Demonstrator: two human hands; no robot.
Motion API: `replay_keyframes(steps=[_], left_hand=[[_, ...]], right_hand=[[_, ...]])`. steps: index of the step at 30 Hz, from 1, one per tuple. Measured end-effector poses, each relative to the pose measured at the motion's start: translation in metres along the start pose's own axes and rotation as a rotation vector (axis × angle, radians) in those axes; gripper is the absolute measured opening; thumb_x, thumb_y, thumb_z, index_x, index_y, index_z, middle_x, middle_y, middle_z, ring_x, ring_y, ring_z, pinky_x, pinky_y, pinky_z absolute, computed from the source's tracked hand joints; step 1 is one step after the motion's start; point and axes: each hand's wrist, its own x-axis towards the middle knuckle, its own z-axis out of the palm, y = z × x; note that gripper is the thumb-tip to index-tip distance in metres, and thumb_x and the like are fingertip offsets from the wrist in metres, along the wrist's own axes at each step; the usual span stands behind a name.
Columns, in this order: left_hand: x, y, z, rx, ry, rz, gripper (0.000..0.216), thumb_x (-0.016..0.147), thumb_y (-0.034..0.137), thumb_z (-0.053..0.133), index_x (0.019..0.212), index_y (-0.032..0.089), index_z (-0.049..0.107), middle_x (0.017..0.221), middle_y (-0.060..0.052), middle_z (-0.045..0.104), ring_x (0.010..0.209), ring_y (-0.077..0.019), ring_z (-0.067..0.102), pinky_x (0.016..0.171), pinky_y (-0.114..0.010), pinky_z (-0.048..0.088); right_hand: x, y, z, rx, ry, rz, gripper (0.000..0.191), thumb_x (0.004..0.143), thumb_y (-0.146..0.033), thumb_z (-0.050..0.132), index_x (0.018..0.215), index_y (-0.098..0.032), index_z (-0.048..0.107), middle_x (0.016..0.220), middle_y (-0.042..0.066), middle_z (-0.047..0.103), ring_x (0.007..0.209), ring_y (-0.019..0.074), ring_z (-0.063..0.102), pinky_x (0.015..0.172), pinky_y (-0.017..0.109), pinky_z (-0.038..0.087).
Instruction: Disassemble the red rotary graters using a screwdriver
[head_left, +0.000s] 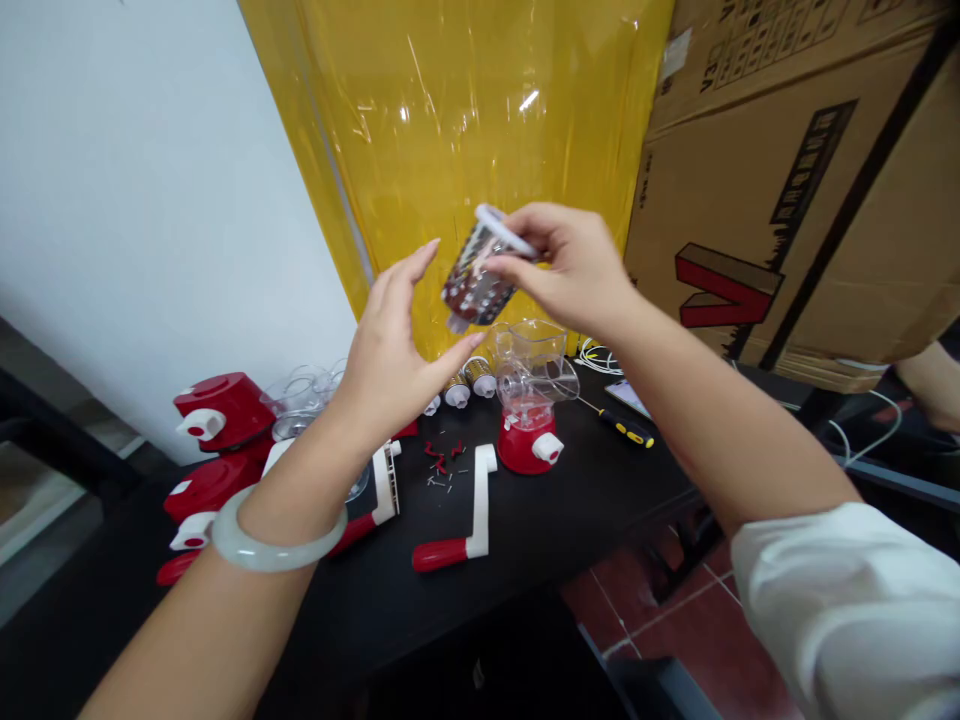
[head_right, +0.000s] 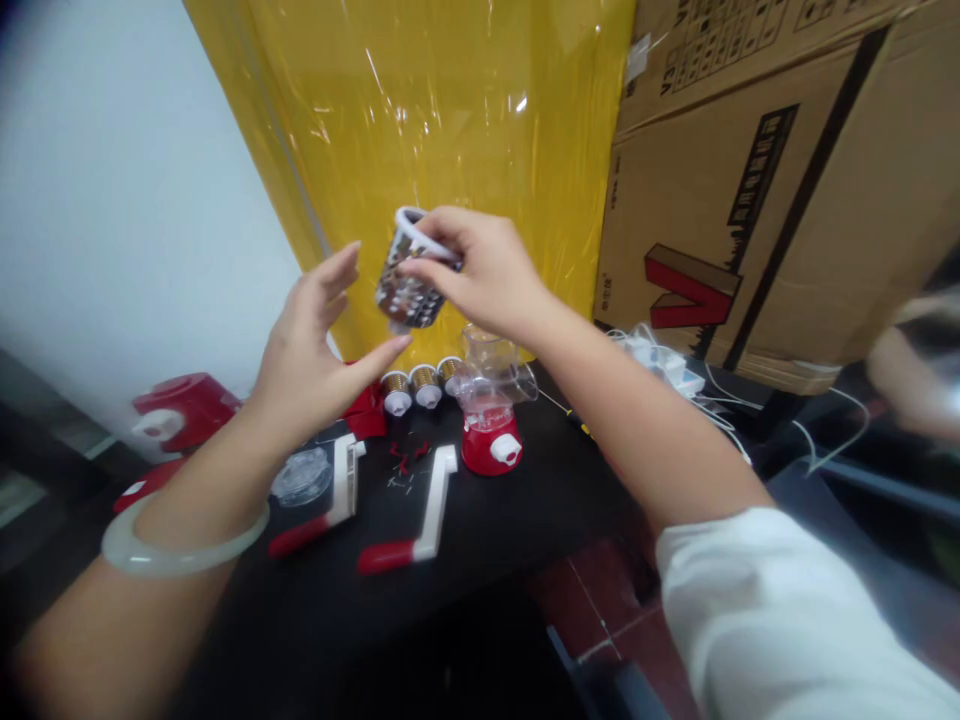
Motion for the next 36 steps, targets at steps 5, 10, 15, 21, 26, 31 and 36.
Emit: replay_keyframes(steps=[5,10,15,21,26,31,36], left_hand=[[-0.013,-0.024,0.009,-0.004,-0.003,-0.184,0.067,0.072,0.025,0.077,0.133,0.02,0.048,0.124,-0.012,0.06,0.114,-0.0269,0.059,0.101,-0.045,0.048],[-0.018,-0.04,0.015,0.024,-0.023,-0.292,0.062,0.071,0.027,0.076,0.128,0.017,0.053,0.121,-0.012,0.063,0.105,-0.0233,0.063,0.096,-0.039,0.05],[-0.019,-0.062,0.017,0.29,-0.146,-0.46,0.055,0.072,0.04,0.073,0.12,0.015,0.06,0.11,-0.012,0.069,0.097,-0.0249,0.066,0.087,-0.037,0.051],[-0.02,-0.089,0.027,0.659,-0.414,-0.707,0.053,0.072,0.058,0.065,0.099,0.013,0.069,0.092,-0.018,0.072,0.09,-0.0336,0.067,0.071,-0.037,0.05],[-0.012,-0.112,0.055,0.803,-0.553,-0.719,0.057,0.069,0.063,0.064,0.092,0.011,0.071,0.096,-0.023,0.071,0.093,-0.0361,0.067,0.071,-0.036,0.05],[-0.006,-0.128,0.082,0.822,-0.646,-0.698,0.049,0.071,0.055,0.067,0.1,0.016,0.071,0.102,-0.02,0.071,0.097,-0.0356,0.067,0.075,-0.038,0.05],[-0.008,-0.137,0.094,0.817,-0.678,-0.708,0.044,0.075,0.049,0.067,0.098,0.012,0.071,0.102,-0.024,0.07,0.099,-0.0386,0.066,0.076,-0.042,0.049]], right_hand=[[0.01,0.004,0.047,0.048,-0.18,0.044,0.022,0.082,-0.033,0.067,0.096,-0.017,0.065,0.087,0.001,0.061,0.094,0.0198,0.057,0.088,0.039,0.044],[0.016,0.028,0.064,0.091,-0.166,0.114,0.028,0.083,-0.038,0.065,0.103,-0.018,0.063,0.094,0.004,0.062,0.093,0.019,0.058,0.088,0.04,0.045],[0.012,0.044,0.048,0.009,-0.111,0.126,0.031,0.083,-0.04,0.064,0.105,-0.019,0.064,0.106,0.008,0.064,0.102,0.0223,0.058,0.096,0.044,0.042],[-0.011,0.07,0.022,-0.127,-0.1,0.185,0.026,0.083,-0.043,0.065,0.093,-0.02,0.069,0.097,0.008,0.068,0.1,0.0256,0.061,0.095,0.047,0.043],[-0.029,0.093,0.023,-0.092,-0.138,0.256,0.025,0.082,-0.046,0.065,0.087,-0.022,0.07,0.094,0.009,0.07,0.097,0.0261,0.062,0.091,0.045,0.045],[-0.039,0.093,0.032,-0.016,-0.212,0.331,0.033,0.081,-0.053,0.065,0.091,-0.022,0.07,0.095,0.009,0.071,0.088,0.024,0.064,0.083,0.041,0.049],[-0.041,0.088,0.031,-0.063,-0.294,0.358,0.036,0.083,-0.056,0.06,0.085,-0.021,0.07,0.086,0.008,0.07,0.077,0.0221,0.063,0.074,0.039,0.048]])
